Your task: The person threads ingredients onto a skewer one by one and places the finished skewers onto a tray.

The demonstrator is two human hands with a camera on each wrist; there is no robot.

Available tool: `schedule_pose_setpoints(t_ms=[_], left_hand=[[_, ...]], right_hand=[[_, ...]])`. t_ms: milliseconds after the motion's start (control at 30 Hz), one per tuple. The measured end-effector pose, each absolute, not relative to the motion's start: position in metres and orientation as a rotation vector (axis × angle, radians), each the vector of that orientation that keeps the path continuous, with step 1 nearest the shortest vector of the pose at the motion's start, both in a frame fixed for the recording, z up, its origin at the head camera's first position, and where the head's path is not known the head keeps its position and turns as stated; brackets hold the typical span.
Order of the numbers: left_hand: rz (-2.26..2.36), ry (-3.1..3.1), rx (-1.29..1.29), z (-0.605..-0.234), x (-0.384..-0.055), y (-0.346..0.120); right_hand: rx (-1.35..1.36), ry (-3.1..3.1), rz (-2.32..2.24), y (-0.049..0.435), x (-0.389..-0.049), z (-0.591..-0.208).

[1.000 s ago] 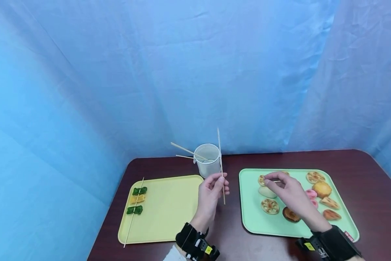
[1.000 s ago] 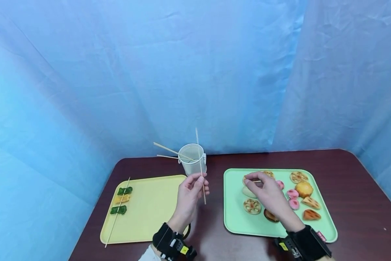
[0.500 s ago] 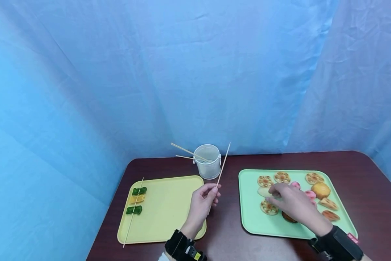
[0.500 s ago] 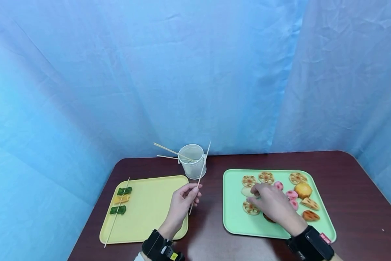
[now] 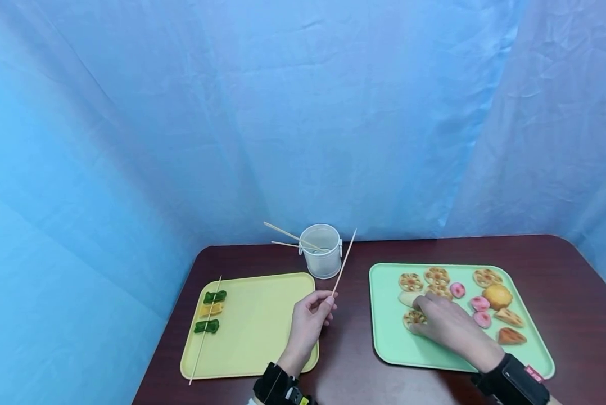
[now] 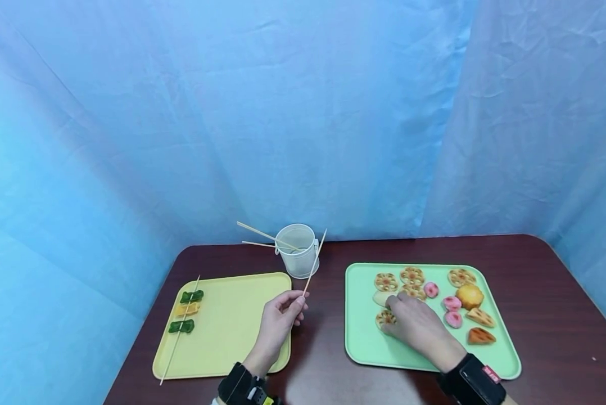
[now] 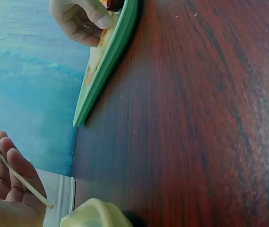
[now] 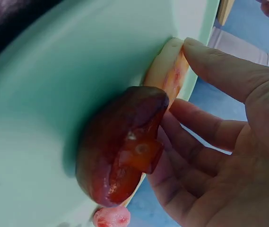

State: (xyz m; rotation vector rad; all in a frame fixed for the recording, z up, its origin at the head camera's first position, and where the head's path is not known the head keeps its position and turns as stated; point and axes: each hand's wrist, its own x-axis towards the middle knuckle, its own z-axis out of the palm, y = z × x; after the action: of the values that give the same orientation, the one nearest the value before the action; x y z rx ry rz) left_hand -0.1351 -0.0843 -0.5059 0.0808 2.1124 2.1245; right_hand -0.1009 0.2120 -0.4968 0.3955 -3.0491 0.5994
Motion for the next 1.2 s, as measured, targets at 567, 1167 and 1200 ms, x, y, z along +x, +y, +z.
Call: schedule_pose_setpoints(t_ms=[567,1167,1200], left_hand=[[2.098,2.117,0.108,-0.511,-0.132,-0.085],[2.065,2.233,0.21,-0.511,-0.127,-0.088],[2.052,2.248,0.215,-0.512,-0.127,-0.088]], right_hand=[[0.307,-3.0,0.816,0.217,-0.107,-0.49],[-0.088,-2.7,1.51,0.225,-0.131,-0.459],[-0.105,-2.685,1.551,0.225,-0.132,-0.459]])
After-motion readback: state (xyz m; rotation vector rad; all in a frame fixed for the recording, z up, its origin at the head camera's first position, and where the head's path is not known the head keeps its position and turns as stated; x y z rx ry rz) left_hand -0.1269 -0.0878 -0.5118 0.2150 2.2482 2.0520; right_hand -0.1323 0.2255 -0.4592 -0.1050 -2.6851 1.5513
